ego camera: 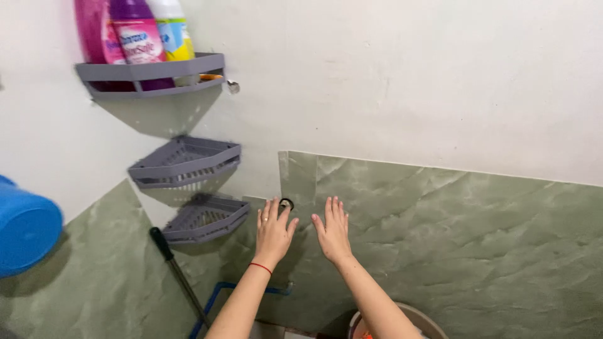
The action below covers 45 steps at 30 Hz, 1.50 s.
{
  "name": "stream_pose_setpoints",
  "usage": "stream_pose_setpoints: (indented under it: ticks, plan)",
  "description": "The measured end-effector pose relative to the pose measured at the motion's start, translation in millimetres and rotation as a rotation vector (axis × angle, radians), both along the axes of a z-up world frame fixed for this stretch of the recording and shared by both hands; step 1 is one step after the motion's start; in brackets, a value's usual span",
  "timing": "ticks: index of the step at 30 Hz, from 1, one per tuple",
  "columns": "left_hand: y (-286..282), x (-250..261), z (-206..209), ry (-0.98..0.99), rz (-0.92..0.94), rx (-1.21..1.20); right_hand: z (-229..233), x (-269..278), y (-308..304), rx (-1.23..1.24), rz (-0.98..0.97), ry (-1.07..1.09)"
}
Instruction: Cleaning and organizing toiletries on corner shelves in a bathroom using water and a scrub brush.
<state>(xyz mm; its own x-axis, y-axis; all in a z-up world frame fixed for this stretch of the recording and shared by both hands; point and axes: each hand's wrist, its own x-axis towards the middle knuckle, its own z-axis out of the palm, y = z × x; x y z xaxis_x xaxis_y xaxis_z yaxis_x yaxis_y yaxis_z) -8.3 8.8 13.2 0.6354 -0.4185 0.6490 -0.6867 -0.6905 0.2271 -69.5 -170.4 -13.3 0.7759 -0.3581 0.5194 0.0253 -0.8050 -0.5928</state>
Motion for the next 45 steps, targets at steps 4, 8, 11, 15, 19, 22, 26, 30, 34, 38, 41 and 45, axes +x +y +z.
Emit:
stream_pose_setpoints:
  ticks: [4, 8, 11, 15, 19, 22, 26, 30, 34, 38, 41, 45]
  plan:
    - [28, -7, 18, 0.032, 0.010, 0.039, 39, -23, 36, -0.036, -0.031, 0.054]
    - [45, -8, 23, 0.051, 0.017, -0.002, 29, -19, 39, -0.022, 0.030, 0.062]
    - [54, -8, 16, 0.051, 0.011, -0.031, 38, -29, 52, 0.105, 0.078, 0.059]
    - [60, -20, 11, 0.095, 0.019, -0.111, 33, -34, 59, 0.028, 0.096, -0.019]
    - [65, -27, 3, 0.026, 0.094, -0.014, 33, -37, 61, -0.107, 0.030, 0.053]
    - [68, -48, 4, -0.013, 0.146, -0.004, 21, -41, 54, -0.112, 0.054, -0.046]
    - [63, -80, -10, 0.019, 0.205, -0.015, 5, -69, 47, -0.109, 0.109, -0.064]
    - [47, -121, -48, 0.082, 0.224, -0.034, -22, -120, 34, -0.169, 0.132, 0.007]
    - [29, -169, -88, 0.131, 0.254, -0.018, -54, -170, 9, -0.163, 0.138, 0.031]
    - [26, -213, -109, 0.165, 0.260, -0.018, -91, -202, -25, -0.181, 0.136, 0.063]
    - [30, -239, -128, 0.182, 0.290, -0.043, -106, -223, -38, -0.159, 0.113, 0.132]
    - [41, -247, -147, 0.133, 0.349, -0.018, -116, -221, -36, -0.152, 0.138, 0.125]
